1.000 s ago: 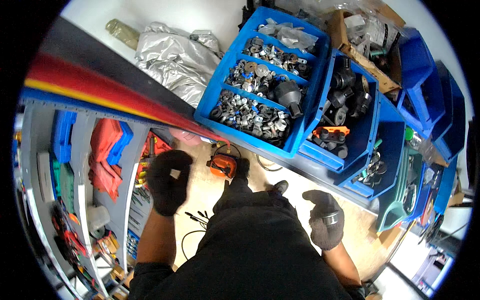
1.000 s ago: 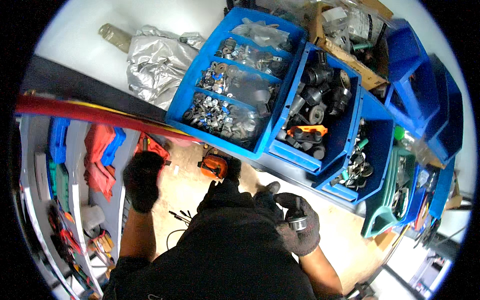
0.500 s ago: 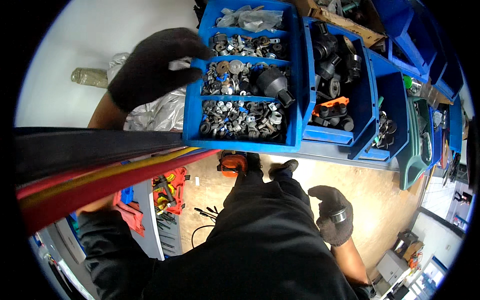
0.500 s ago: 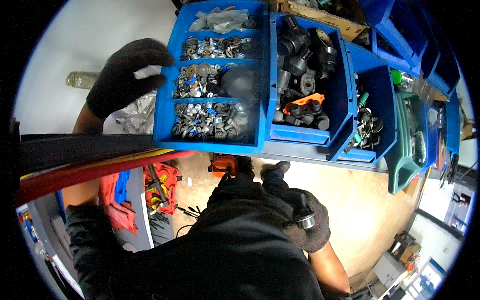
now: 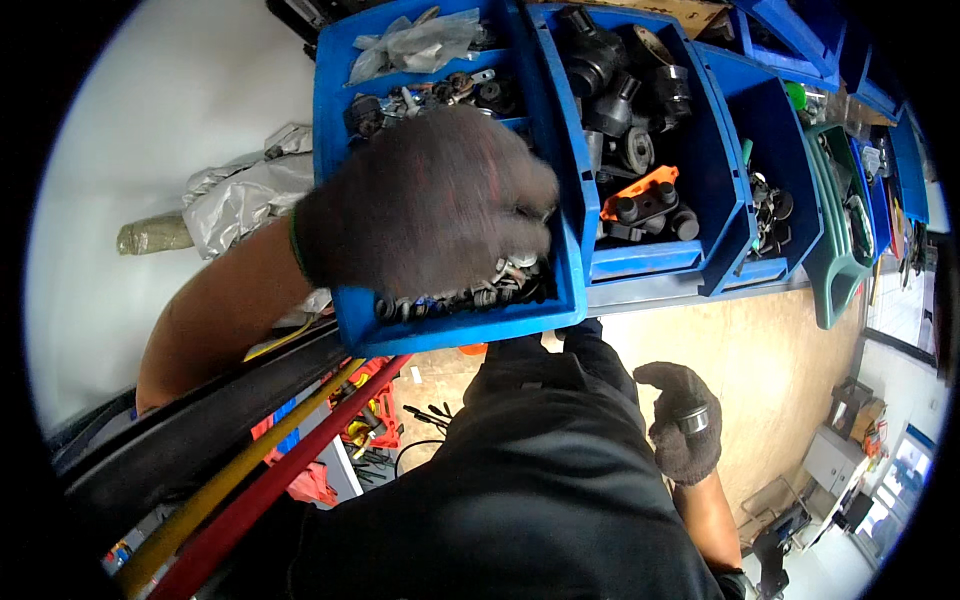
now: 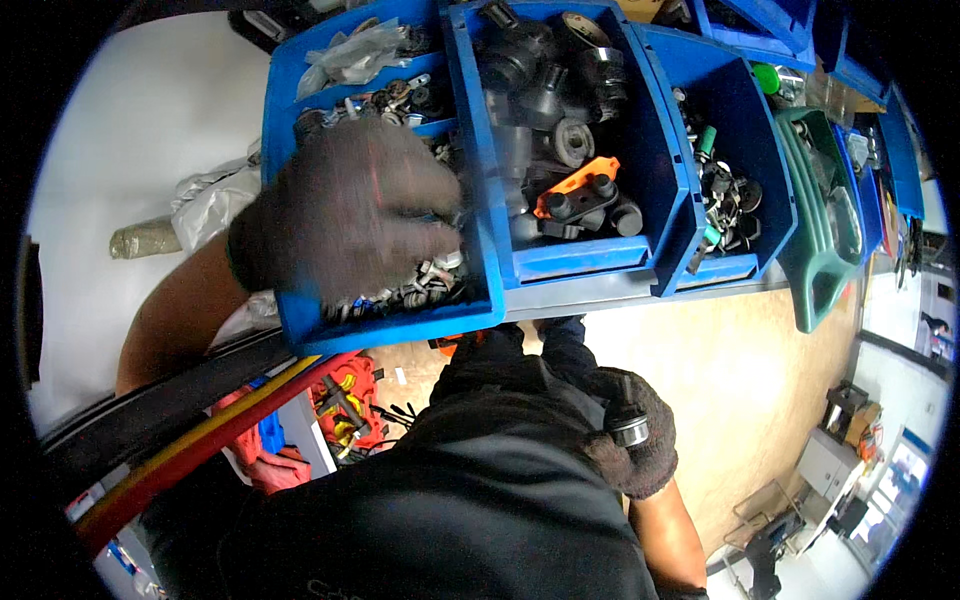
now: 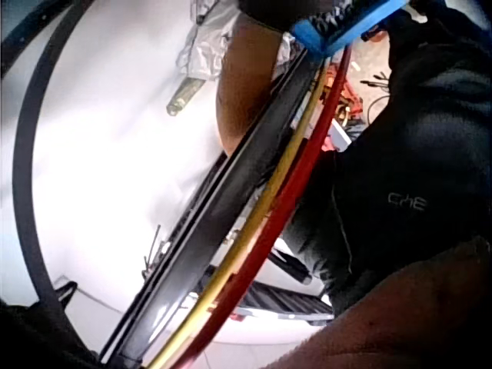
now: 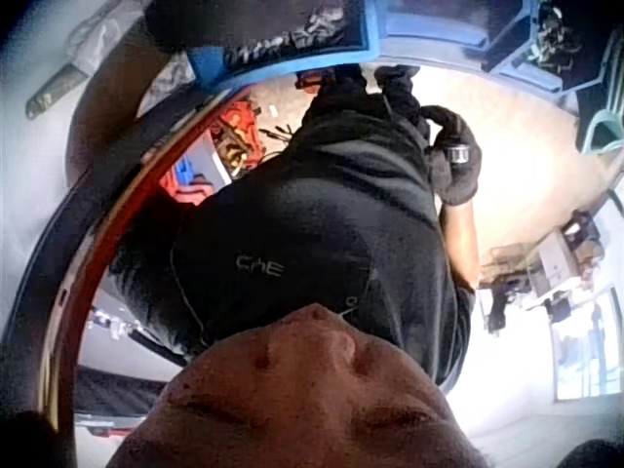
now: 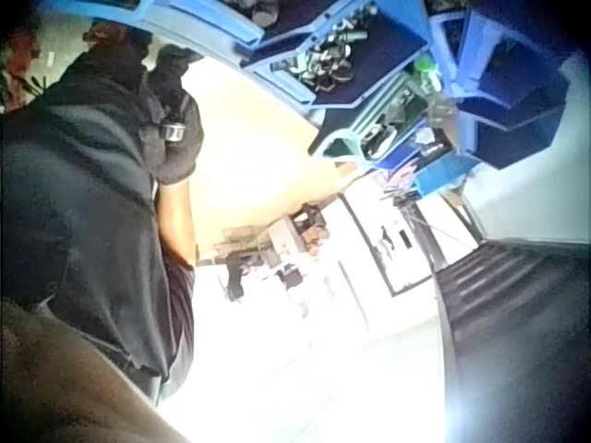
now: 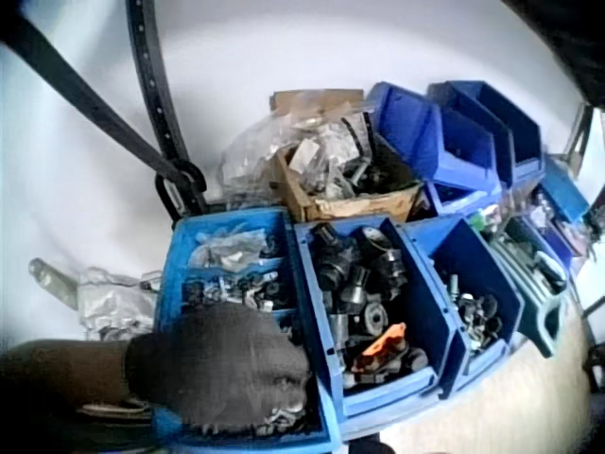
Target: The person searches through blue bins of hardware to find a specific bolt, then assembles it with a nut and a rubber bushing. The person walks to a car lift and hands the assembled part to a coworker.
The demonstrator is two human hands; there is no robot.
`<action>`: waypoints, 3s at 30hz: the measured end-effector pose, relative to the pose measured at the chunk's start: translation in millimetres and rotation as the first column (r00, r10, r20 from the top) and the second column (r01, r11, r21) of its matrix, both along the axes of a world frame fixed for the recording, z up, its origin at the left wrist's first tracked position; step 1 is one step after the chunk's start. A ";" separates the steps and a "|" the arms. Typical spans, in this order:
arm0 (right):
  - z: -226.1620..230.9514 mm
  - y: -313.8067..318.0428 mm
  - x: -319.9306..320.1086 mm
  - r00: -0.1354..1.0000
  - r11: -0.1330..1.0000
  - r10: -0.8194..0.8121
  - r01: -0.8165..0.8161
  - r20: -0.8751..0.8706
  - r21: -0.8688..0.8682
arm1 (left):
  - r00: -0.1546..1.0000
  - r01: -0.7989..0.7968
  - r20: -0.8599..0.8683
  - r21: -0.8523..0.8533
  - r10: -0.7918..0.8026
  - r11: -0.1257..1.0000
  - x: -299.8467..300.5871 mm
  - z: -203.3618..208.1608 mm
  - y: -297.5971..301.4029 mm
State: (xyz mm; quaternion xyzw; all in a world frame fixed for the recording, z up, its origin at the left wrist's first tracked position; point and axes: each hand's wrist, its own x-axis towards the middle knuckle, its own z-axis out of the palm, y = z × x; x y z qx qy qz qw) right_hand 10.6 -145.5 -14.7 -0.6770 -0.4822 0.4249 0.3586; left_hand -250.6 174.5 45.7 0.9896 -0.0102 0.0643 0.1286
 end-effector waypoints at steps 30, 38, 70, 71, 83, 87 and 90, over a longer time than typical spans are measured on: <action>-12.6 29.2 -17.6 0.990 0.994 0.113 -0.111 -0.083 0.021 | 0.986 -0.159 0.063 0.038 0.157 0.986 -13.3 -25.4 -24.2; -14.5 25.3 -14.7 0.997 0.998 0.057 -0.057 -0.045 0.012 | 0.989 -0.147 0.013 0.136 0.147 0.980 -5.7 -23.9 -22.9; 24.2 85.4 -33.7 0.937 0.900 0.349 -0.336 0.004 0.279 | 0.962 -0.167 0.115 -0.465 0.246 0.869 -40.6 -1.8 -3.5; 22.7 88.2 -36.0 0.933 0.901 0.360 -0.351 0.010 0.255 | 0.963 -0.168 0.112 -0.464 0.246 0.870 -41.5 -1.1 -4.1; 34.9 122.9 -84.3 0.314 0.986 0.000 -0.156 -0.949 -0.051 | 0.964 -0.171 -0.004 -0.775 0.266 0.608 -35.1 4.9 -6.5; 48.1 133.2 -73.2 0.859 0.868 0.494 -0.475 -0.138 0.145 | 0.948 -0.165 -0.035 -0.905 0.316 0.393 -38.4 -5.1 -10.1; 41.6 136.1 -73.5 0.844 0.771 0.507 -0.536 0.178 0.345 | 0.958 -0.086 0.061 -0.872 0.282 0.481 -35.6 -5.0 -9.7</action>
